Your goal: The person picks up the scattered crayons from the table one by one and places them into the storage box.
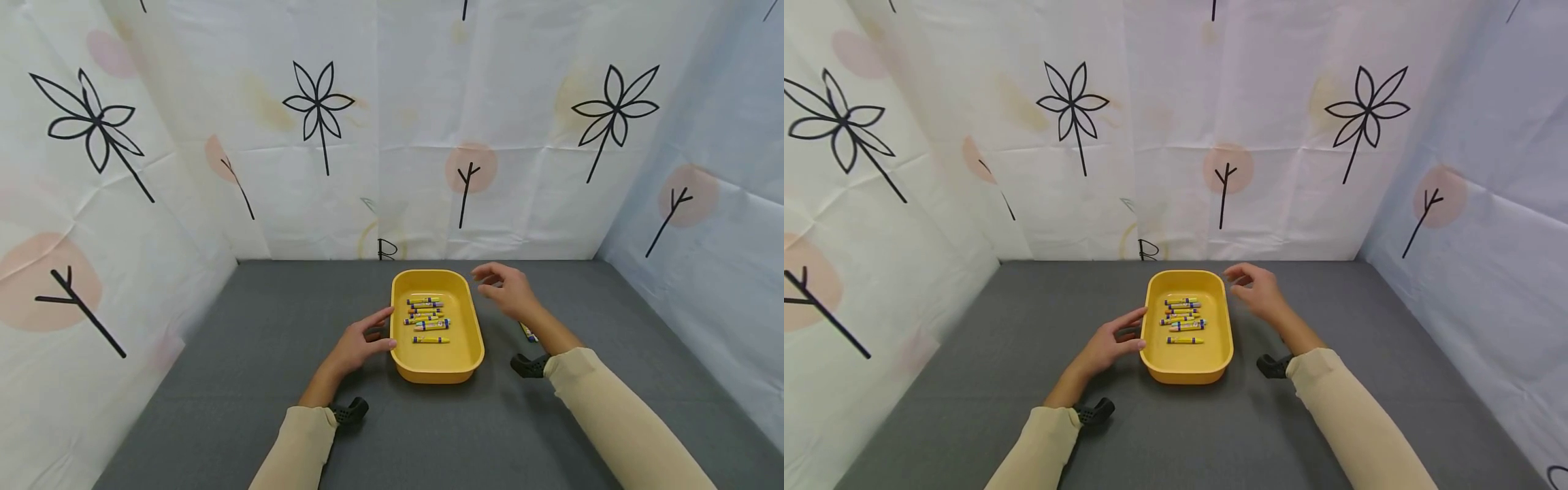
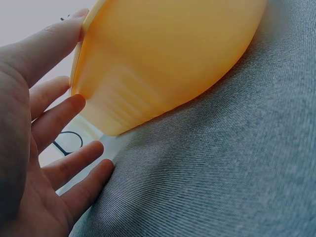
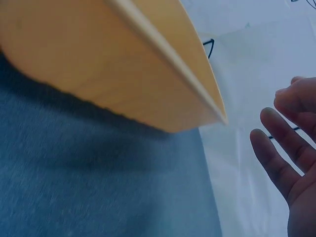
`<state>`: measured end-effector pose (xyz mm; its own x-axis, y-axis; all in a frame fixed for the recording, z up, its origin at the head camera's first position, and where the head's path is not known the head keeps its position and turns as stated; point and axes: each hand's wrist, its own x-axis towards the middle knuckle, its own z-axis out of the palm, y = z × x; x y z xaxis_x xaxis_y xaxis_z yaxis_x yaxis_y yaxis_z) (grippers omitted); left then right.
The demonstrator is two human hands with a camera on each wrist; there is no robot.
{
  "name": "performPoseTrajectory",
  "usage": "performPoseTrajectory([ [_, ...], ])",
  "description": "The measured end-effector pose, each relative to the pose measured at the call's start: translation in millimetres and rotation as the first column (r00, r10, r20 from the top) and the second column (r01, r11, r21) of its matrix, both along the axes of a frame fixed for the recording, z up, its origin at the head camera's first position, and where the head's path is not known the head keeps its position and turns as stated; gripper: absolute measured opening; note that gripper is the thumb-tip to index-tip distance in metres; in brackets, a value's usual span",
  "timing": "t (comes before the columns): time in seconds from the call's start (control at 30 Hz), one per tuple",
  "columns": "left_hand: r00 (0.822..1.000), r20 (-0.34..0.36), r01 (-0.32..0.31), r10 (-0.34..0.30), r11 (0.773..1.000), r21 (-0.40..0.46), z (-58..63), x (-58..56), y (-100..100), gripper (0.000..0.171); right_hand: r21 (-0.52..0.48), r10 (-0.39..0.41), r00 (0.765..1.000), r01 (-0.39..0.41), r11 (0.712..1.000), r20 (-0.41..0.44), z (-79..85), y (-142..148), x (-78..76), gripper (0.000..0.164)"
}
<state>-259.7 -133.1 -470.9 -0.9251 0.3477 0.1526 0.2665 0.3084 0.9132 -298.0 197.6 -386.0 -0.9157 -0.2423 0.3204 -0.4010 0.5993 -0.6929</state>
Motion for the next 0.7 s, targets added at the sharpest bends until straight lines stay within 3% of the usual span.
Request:
performPoseTrajectory([
  [0.2,1.000,0.019,0.022,-0.022,1.000,-0.014,5.2,2.1,0,0.067,-0.031,-0.049,0.998,0.048,0.998,-0.028,-17.7,23,9.0,0.029],
  [0.37,0.999,0.023,0.047,-0.047,0.999,-0.012,29.7,16.4,0,0.066,-0.035,-0.112,0.994,0.111,0.993,-0.022,-30.5,40,15.3,0.029],
  [0.43,0.999,0.009,0.035,-0.035,0.999,-0.005,26.1,15.1,0,0.065,-0.032,-0.135,0.991,0.134,0.990,-0.022,-35.9,45,16.6,0.030],
  [0.6,1.000,-0.018,0.002,-0.002,1.000,-0.002,0.6,1.0,-1,0.066,-0.008,-0.183,0.982,0.182,0.983,-0.057,-48.0,57,20.1,0.032],
  [0.7,1.000,-0.002,0.010,-0.010,1.000,-0.004,3.0,2.0,0,0.066,0.010,-0.218,0.974,0.219,0.976,-0.068,-53.7,63,21.4,0.032],
])
